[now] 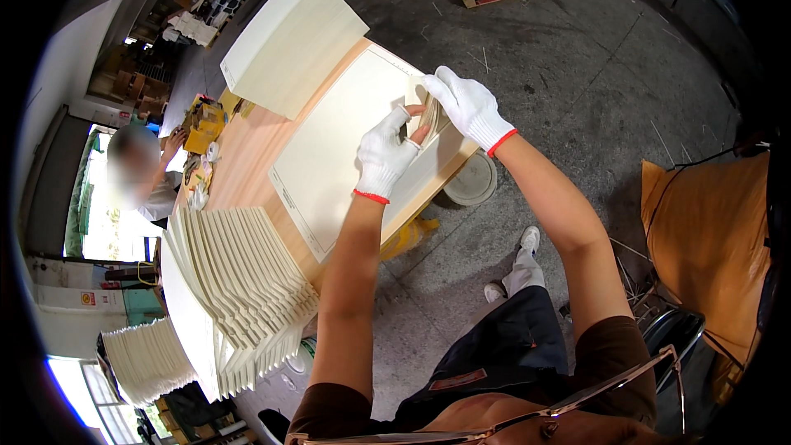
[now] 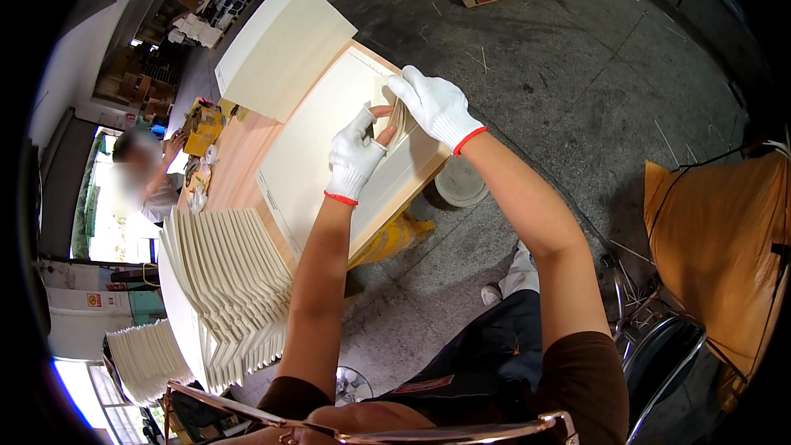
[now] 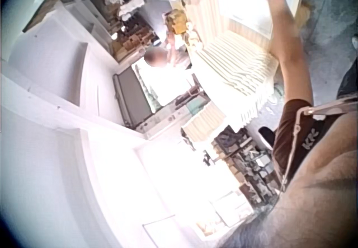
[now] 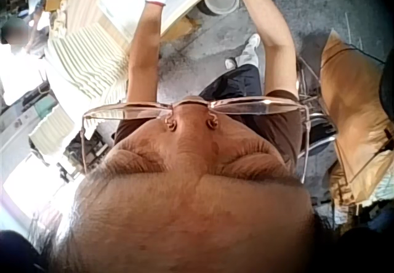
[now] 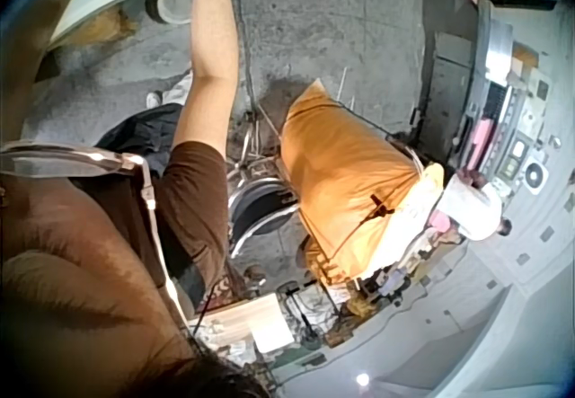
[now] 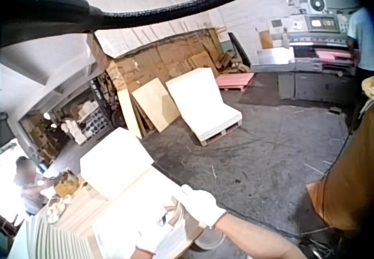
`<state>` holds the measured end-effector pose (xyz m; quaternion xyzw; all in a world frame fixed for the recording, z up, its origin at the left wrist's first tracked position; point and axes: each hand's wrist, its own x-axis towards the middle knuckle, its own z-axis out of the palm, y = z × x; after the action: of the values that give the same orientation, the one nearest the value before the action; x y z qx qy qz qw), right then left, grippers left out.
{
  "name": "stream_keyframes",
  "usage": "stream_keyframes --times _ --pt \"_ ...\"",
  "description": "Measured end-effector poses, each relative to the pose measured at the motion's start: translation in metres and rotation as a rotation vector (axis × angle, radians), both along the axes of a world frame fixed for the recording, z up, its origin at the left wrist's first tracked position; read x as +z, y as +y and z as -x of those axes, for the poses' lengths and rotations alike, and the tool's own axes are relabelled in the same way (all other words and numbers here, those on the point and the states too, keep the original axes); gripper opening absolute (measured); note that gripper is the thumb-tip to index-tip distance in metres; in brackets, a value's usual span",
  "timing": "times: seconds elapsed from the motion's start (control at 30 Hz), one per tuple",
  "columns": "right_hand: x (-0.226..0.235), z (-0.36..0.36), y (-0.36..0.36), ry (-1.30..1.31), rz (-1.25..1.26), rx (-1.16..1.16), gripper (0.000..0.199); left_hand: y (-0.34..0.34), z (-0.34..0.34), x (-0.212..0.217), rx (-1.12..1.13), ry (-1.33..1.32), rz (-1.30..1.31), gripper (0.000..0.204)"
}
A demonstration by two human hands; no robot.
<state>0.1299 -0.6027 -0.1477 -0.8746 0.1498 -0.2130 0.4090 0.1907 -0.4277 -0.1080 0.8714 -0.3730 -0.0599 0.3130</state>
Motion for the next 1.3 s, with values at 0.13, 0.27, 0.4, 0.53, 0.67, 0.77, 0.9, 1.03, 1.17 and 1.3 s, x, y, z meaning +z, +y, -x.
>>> stream_keyframes --times 0.13,0.27,0.4,0.53,0.67,0.77,0.9,1.03,1.17,1.3 --pt "0.009 0.002 0.003 0.034 -0.004 -0.001 0.055 0.003 -0.003 -0.002 -0.02 -0.011 0.036 0.035" --pt "0.009 0.005 0.004 0.038 0.003 -0.006 0.054 0.002 -0.002 -0.001 0.019 -0.062 0.005 0.032" --pt "0.007 0.002 0.004 0.02 0.0 0.01 0.053 0.005 -0.008 -0.012 -0.043 -0.178 0.125 0.029" --pt "0.004 0.001 0.004 0.036 -0.033 -0.006 0.047 0.006 -0.01 -0.015 -0.048 -0.1 0.052 0.028" --pt "0.002 0.002 0.002 0.056 -0.046 -0.006 0.048 0.002 -0.003 -0.009 -0.024 -0.133 -0.008 0.034" --pt "0.004 0.003 0.002 0.04 -0.06 -0.003 0.049 0.001 0.0 -0.004 -0.012 -0.096 -0.014 0.037" --pt "0.014 0.01 0.006 -0.001 -0.03 0.021 0.05 0.002 -0.001 -0.001 -0.007 -0.044 -0.022 0.037" --pt "0.005 0.003 0.003 0.011 -0.063 0.004 0.051 0.004 -0.008 -0.014 -0.058 -0.144 0.067 0.037" --pt "0.001 0.004 0.002 -0.03 -0.075 0.017 0.054 0.002 -0.005 -0.015 -0.076 -0.191 0.085 0.04" --pt "0.009 0.012 0.004 -0.039 -0.1 0.033 0.057 0.003 -0.001 -0.011 -0.07 -0.254 0.079 0.05"
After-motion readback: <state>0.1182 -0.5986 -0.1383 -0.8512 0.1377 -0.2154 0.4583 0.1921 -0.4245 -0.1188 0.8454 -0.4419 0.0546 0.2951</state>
